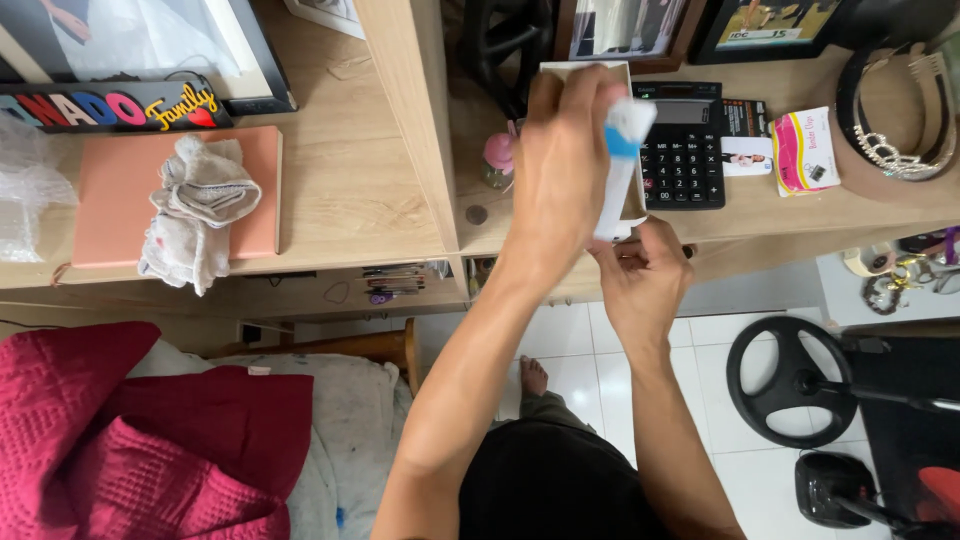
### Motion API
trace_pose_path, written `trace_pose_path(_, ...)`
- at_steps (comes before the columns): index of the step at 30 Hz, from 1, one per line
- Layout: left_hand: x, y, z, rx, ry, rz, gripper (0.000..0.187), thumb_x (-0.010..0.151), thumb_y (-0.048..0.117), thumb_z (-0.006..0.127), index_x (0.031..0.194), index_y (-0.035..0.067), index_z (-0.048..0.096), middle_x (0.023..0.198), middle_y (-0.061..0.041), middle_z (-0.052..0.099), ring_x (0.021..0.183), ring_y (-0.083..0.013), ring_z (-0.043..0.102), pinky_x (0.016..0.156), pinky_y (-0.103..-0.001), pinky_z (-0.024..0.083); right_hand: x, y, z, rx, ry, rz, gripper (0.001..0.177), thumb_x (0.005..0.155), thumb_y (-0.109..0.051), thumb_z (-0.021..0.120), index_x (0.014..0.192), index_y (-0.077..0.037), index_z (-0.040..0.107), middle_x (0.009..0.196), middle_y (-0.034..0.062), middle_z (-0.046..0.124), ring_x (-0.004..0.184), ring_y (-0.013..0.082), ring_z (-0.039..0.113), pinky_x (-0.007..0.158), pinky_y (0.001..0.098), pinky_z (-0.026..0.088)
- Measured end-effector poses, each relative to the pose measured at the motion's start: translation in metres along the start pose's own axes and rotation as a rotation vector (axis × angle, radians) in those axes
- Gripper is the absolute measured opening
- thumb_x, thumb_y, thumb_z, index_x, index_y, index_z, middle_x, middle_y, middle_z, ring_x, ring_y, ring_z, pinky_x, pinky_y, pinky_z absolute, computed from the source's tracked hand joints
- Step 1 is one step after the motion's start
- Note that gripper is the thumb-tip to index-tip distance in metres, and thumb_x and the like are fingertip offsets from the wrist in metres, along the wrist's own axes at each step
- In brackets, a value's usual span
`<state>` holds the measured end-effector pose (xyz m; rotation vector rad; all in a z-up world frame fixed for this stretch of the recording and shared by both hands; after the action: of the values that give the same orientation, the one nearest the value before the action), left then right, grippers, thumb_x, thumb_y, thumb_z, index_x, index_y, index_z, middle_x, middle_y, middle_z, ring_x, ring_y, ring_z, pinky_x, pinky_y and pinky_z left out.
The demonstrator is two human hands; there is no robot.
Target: The person wipes a wooden shelf with a cloth, then picks up and wipes a calculator, a small box, and a pink notebook. They also handle bubble wrap and a headband, placing items back on the shelf.
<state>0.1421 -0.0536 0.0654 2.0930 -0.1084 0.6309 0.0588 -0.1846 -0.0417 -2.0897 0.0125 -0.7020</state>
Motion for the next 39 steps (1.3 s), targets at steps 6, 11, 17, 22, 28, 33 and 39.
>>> trace_pose_path(6,0.017,-0.028,0.041,0.215,-0.141,-0.03,0.022,0.103,0.024,0.05,0.11,0.009,0.064,0.102,-0.016,0.06,0.063,-0.0475,0.068,0.056,-0.06,0.053,0.005,-0.008,-0.013,0.024,-0.007,-0.031,0.062,0.079,-0.023,0.093,0.128,0.005,0.067,0.105,0.0133,0.071,0.067,0.0173,0.065,0.066,0.0286,0.059)
trace_pose_path(11,0.012,-0.028,0.033,0.433,-0.103,0.096,0.021,0.098,0.03,0.063,0.097,0.012,0.074,0.102,-0.013,0.057,0.099,-0.0385,0.053,0.062,-0.053,0.054,0.009,-0.027,-0.032,0.099,0.003,-0.085,0.069,0.085,-0.02,0.091,0.142,-0.005,0.054,0.121,0.0134,0.067,0.068,0.0124,0.064,0.068,0.024,0.056)
trace_pose_path(17,0.005,-0.027,0.015,0.317,-0.213,0.198,0.018,0.096,0.01,0.059,0.112,0.006,0.068,0.114,-0.014,0.053,0.103,-0.0386,0.049,0.081,-0.051,0.049,0.017,-0.038,-0.032,0.082,-0.012,-0.286,0.044,0.095,-0.019,0.082,0.132,-0.004,0.064,0.13,0.0165,0.058,0.072,0.015,0.061,0.067,0.0252,0.055)
trace_pose_path(22,-0.038,0.001,-0.027,0.14,-0.081,0.284,0.033,0.093,-0.011,0.061,0.126,-0.005,0.066,0.117,-0.018,0.057,0.112,-0.0443,0.06,0.104,-0.059,0.051,0.018,-0.04,-0.034,0.053,0.053,-0.331,0.039,0.09,-0.013,0.087,0.125,-0.003,0.073,0.128,0.0158,0.059,0.074,0.0187,0.067,0.059,0.0274,0.058)
trace_pose_path(28,-0.1,0.009,-0.087,-0.319,-0.177,0.198,0.034,0.098,-0.01,0.054,0.128,0.001,0.067,0.109,-0.01,0.065,0.098,-0.0298,0.068,0.085,-0.039,0.06,-0.007,-0.072,-0.039,0.157,0.149,-0.446,0.013,0.09,-0.006,0.083,0.101,0.0,0.079,0.097,0.0096,0.065,0.061,0.0143,0.065,0.059,0.0268,0.055)
trace_pose_path(33,-0.132,-0.041,-0.135,-0.325,-0.142,0.048,0.032,0.1,-0.008,0.054,0.127,0.001,0.069,0.103,-0.015,0.073,0.096,-0.0342,0.075,0.079,-0.043,0.063,-0.041,-0.101,-0.006,0.28,0.055,-0.545,0.011,0.093,0.007,0.07,0.095,0.002,0.079,0.075,0.0086,0.071,0.052,0.0173,0.064,0.055,0.0278,0.055)
trace_pose_path(39,-0.154,-0.073,-0.205,-0.266,0.016,0.023,0.028,0.1,-0.006,0.056,0.12,0.002,0.072,0.093,-0.014,0.073,0.089,-0.0336,0.074,0.074,-0.041,0.062,-0.079,-0.165,0.034,0.334,-0.035,-0.598,0.028,0.096,0.017,0.056,0.101,0.001,0.079,0.09,0.0124,0.074,0.071,0.0218,0.072,0.066,0.0312,0.059)
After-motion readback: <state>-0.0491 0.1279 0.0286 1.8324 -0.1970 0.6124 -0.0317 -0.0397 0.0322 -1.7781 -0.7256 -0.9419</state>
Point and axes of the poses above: each hand's wrist, its own x-axis towards the middle knuckle, its own z-axis out of the palm, y = z × x, the point moved 4 cm from there along x, towards the middle knuckle
